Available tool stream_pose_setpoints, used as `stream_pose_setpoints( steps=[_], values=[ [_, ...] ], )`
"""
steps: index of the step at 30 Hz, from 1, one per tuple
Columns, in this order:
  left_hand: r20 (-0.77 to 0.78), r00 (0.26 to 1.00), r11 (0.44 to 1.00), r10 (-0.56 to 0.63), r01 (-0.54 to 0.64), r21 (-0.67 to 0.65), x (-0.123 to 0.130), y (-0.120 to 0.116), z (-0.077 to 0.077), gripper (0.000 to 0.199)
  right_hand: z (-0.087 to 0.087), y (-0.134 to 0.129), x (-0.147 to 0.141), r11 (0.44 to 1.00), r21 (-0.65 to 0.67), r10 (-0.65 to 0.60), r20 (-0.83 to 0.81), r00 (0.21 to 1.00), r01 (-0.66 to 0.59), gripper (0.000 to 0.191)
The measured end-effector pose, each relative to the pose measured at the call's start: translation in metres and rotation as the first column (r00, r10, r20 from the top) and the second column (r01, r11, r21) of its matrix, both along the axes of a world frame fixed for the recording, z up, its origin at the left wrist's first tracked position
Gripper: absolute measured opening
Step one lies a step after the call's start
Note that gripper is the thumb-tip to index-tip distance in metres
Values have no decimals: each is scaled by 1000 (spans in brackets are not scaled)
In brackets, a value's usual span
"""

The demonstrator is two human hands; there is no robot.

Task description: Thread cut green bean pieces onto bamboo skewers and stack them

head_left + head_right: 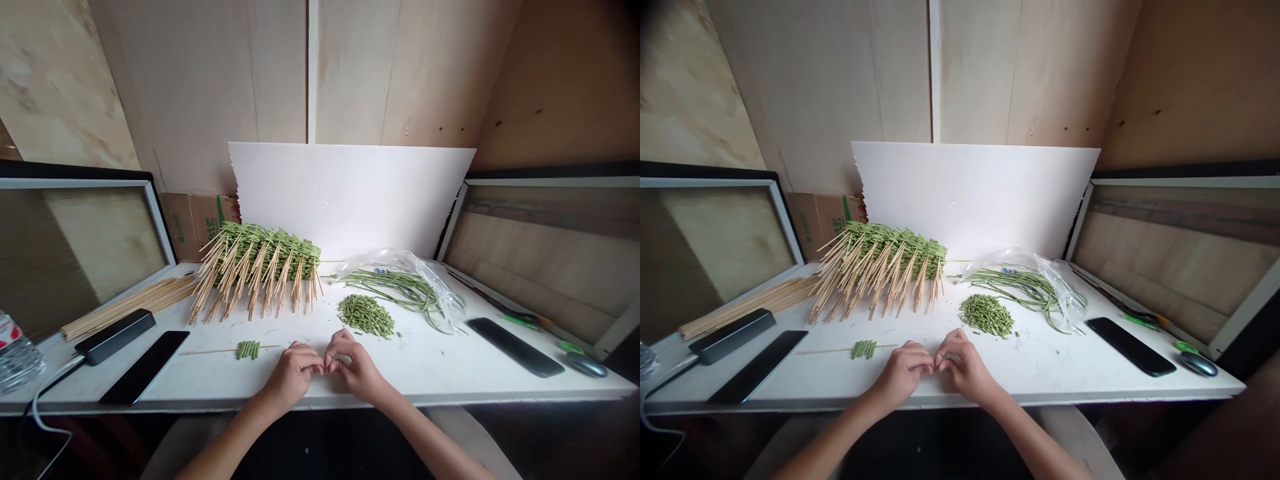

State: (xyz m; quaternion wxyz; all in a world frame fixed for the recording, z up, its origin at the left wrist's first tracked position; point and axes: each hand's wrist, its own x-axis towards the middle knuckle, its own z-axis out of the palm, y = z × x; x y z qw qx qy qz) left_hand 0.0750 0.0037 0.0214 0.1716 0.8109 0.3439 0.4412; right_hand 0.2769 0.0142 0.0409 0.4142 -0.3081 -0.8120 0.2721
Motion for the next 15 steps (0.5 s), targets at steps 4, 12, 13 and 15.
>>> stream_pose_setpoints(
  steps=[4, 12, 13, 15],
  values=[
    [108, 994, 988, -7, 23, -152, -2, 0, 6, 24, -3, 8, 5, 995, 30, -90, -43, 995, 92, 18],
    [128, 992, 977, -16, 43, -210, -7, -1, 7, 34, -11, 24, 20, 894, 264, -397, 99, 912, 361, 18],
    [124, 992, 979, -22, 46, -197, -7, -1, 7, 36, -11, 24, 20, 895, 267, -398, 114, 910, 358, 15],
    [126, 992, 983, -11, 34, -182, -7, -1, 5, 34, -10, 22, 20, 899, 274, -390, 142, 910, 342, 9]
  ],
)
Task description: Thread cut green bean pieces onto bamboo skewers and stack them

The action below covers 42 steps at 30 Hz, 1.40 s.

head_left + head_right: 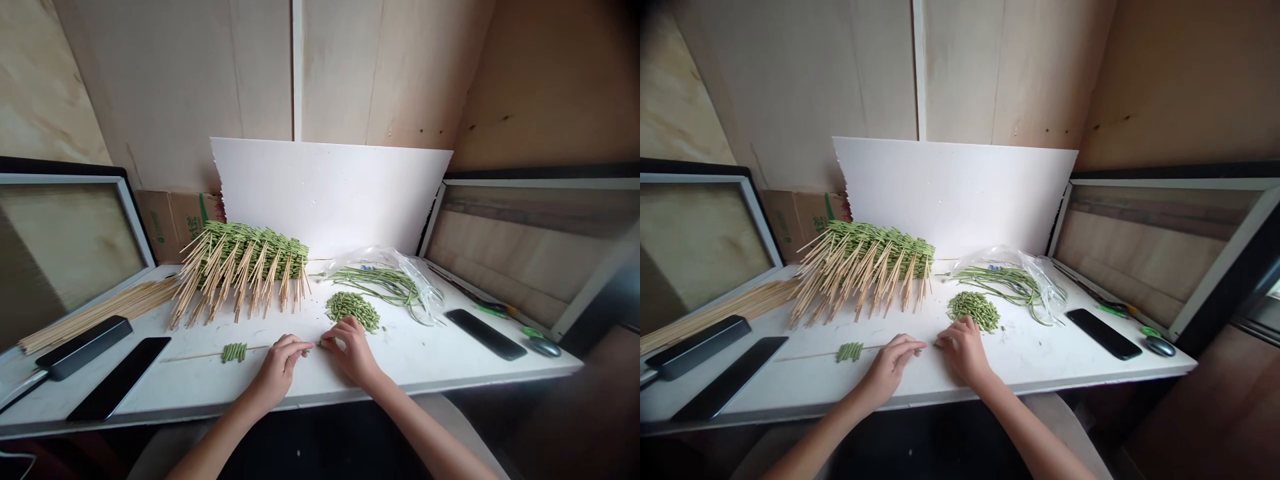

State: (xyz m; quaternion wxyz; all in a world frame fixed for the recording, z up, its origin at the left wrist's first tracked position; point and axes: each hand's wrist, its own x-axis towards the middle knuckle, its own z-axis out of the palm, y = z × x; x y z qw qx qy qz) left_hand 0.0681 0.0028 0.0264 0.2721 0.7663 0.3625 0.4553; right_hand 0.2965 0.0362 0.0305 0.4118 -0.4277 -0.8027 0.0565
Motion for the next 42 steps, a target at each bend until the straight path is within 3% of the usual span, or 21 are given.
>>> stream_pose_setpoints(
  steps=[5, 14, 19, 23, 29, 36, 42],
  values=[
    [26, 997, 997, 78, -78, -18, 1, 2, -4, 27, 0, -2, -2, 1000, 0, -11, 24, 1000, 11, 5],
    [-9, 997, 997, 71, -71, 23, 1, 0, 1, 25, 1, 0, 0, 1000, -15, 19, 16, 1000, -19, 7],
    [25, 989, 989, 146, -146, 10, 1, 2, -4, 18, 9, -10, -3, 989, 48, 140, -28, 990, -138, 17],
    [58, 983, 984, 176, -174, -35, 2, 3, -10, 29, 7, -13, -10, 961, 73, 267, 22, 963, -268, 13],
    [2, 987, 986, 163, -163, 35, 2, 3, -5, 10, 4, -9, -11, 964, 104, 253, -59, 966, -246, 8],
    [-43, 973, 973, 226, -222, 68, 3, 1, -4, 7, 2, -14, -13, 943, 103, 324, -57, 944, -317, 12],
    [-58, 988, 988, 140, -136, 67, 4, 2, -4, 11, 5, -20, -18, 943, 37, 332, -98, 938, -330, 18]
  ],
)
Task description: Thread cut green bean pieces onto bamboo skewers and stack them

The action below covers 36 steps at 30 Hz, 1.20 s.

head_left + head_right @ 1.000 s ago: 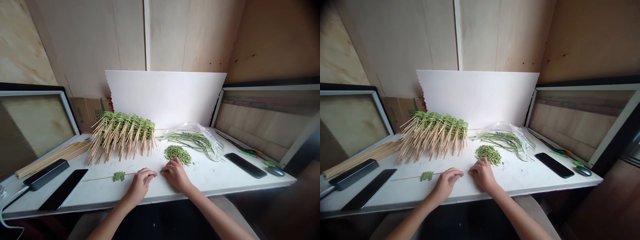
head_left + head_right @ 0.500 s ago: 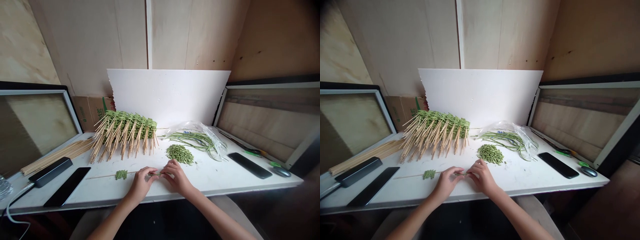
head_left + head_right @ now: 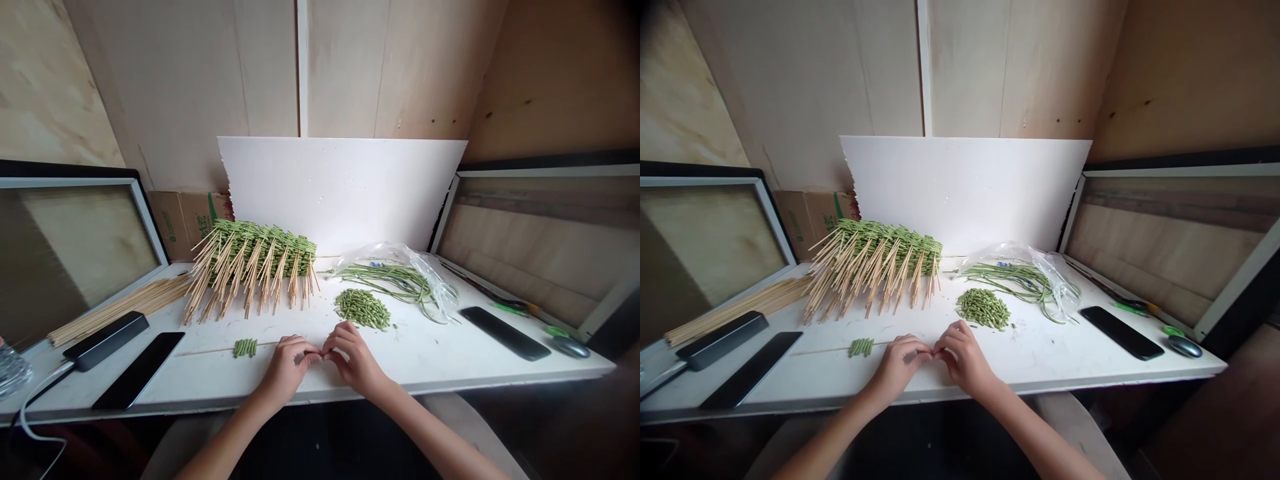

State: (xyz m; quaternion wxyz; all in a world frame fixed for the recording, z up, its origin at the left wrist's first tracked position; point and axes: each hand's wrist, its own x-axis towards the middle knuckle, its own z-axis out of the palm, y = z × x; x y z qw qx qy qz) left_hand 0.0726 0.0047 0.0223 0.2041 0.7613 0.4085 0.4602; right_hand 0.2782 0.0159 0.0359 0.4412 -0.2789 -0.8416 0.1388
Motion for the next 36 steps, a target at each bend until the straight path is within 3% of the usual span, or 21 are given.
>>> stream_pose_setpoints(
  steps=[6, 15, 18, 20, 24, 27, 33, 36],
  values=[
    [106, 976, 972, -189, 201, -122, -2, -2, 5, 28, 3, -9, -6, 977, -191, 89, -58, 994, -99, 30],
    [121, 960, 941, -254, 274, -200, -8, -3, 7, 29, 6, -7, -4, 933, -309, 148, -145, 978, -186, 19],
    [207, 949, 930, -239, 285, -233, -9, -1, 9, 22, 8, 0, 3, 963, -253, 62, -146, 987, -97, 21],
    [262, 947, 921, -188, 262, -288, -9, -1, 10, 18, 7, 8, 10, 984, -171, -64, -112, 992, 44, 17],
    [341, 933, 887, -114, 250, -389, -7, -4, 13, 23, 1, 20, 21, 952, -52, -299, 23, 954, 300, 15],
    [388, 914, 879, -117, 277, -388, -6, -4, 13, 30, -5, 23, 23, 940, -11, -340, 97, 936, 342, 14],
    [323, 940, 963, -111, 183, -200, -10, 5, 8, 41, -7, 23, 21, 928, 61, -371, 124, 920, 366, 7],
    [336, 939, 958, -72, 159, -239, -12, 7, 8, 42, -4, 22, 20, 933, 57, -361, 96, 928, 357, 7]
  ],
)
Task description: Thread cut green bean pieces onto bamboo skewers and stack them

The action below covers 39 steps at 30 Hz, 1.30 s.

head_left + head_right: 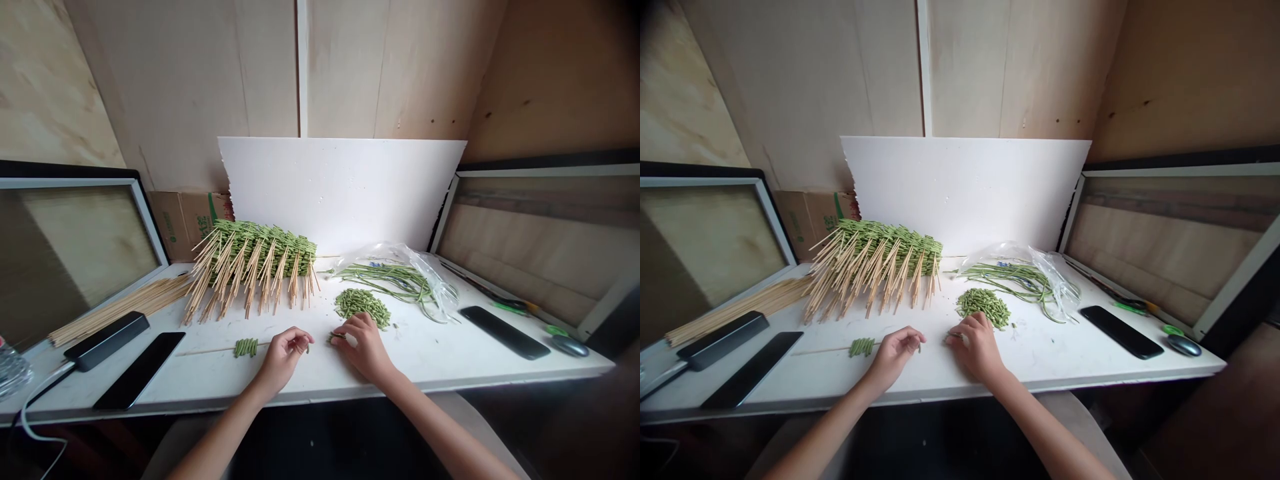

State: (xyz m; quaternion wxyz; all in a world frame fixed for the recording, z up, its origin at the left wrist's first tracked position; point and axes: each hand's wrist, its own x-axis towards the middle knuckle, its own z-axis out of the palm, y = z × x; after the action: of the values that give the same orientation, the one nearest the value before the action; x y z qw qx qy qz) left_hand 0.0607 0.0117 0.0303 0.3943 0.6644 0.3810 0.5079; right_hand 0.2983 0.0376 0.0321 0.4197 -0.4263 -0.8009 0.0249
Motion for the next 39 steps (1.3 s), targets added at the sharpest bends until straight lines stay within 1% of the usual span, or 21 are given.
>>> stream_pose_setpoints(
  steps=[2, 4, 7, 9, 12, 16, 18, 21, 24, 29, 32, 35, 37, 39],
  values=[
    [29, 1000, 999, -3, 4, -44, 0, 0, 1, 42, 4, -4, -2, 999, -17, 45, -30, 999, -46, 10],
    [62, 998, 998, -10, 13, -64, 1, -1, 1, 42, 9, -10, -6, 990, -54, 125, -62, 990, -129, 14],
    [106, 994, 997, -6, 14, -77, 2, 0, 0, 39, 13, -21, -15, 959, -116, 250, -92, 964, -260, 18],
    [132, 991, 995, 0, 13, -98, 3, 1, -2, 37, 13, -26, -20, 941, -140, 296, -108, 949, -309, 21],
    [170, 985, 992, -1, 22, -122, 3, 1, -3, 37, 10, -29, -25, 938, -141, 293, -160, 943, -315, 14],
    [168, 986, 992, -1, 22, -123, 3, -2, 1, 34, 9, -28, -25, 951, -77, 273, -249, 929, -300, 10],
    [118, 993, 996, -15, 26, -88, 2, -5, 4, 31, 11, -27, -24, 955, -32, 278, -253, 927, -295, 10],
    [3, 999, 999, -36, 36, -4, 3, -9, 6, 28, 13, -28, -24, 950, 25, 309, -204, 929, -311, 11],
    [-71, 997, 998, -22, 26, 57, 4, -9, 5, 28, 14, -30, -24, 945, 53, 328, -173, 929, -324, 11],
    [-140, 990, 994, -7, 21, 105, 4, -7, 2, 32, 9, -31, -24, 947, 96, 319, -154, 935, -307, 17],
    [-141, 990, 993, -15, 31, 111, 5, -7, 1, 35, 5, -30, -24, 945, 100, 321, -114, 940, -311, 18],
    [-136, 990, 994, -24, 38, 103, 4, -7, -1, 33, 5, -29, -24, 950, 93, 307, -108, 945, -298, 15],
    [-131, 990, 995, -42, 54, 87, 4, -7, -1, 32, 8, -31, -24, 949, 67, 315, -127, 940, -309, 14],
    [-119, 990, 994, -70, 78, 70, 3, -6, 0, 31, 13, -34, -24, 940, 10, 337, -162, 927, -340, 13]
  ],
)
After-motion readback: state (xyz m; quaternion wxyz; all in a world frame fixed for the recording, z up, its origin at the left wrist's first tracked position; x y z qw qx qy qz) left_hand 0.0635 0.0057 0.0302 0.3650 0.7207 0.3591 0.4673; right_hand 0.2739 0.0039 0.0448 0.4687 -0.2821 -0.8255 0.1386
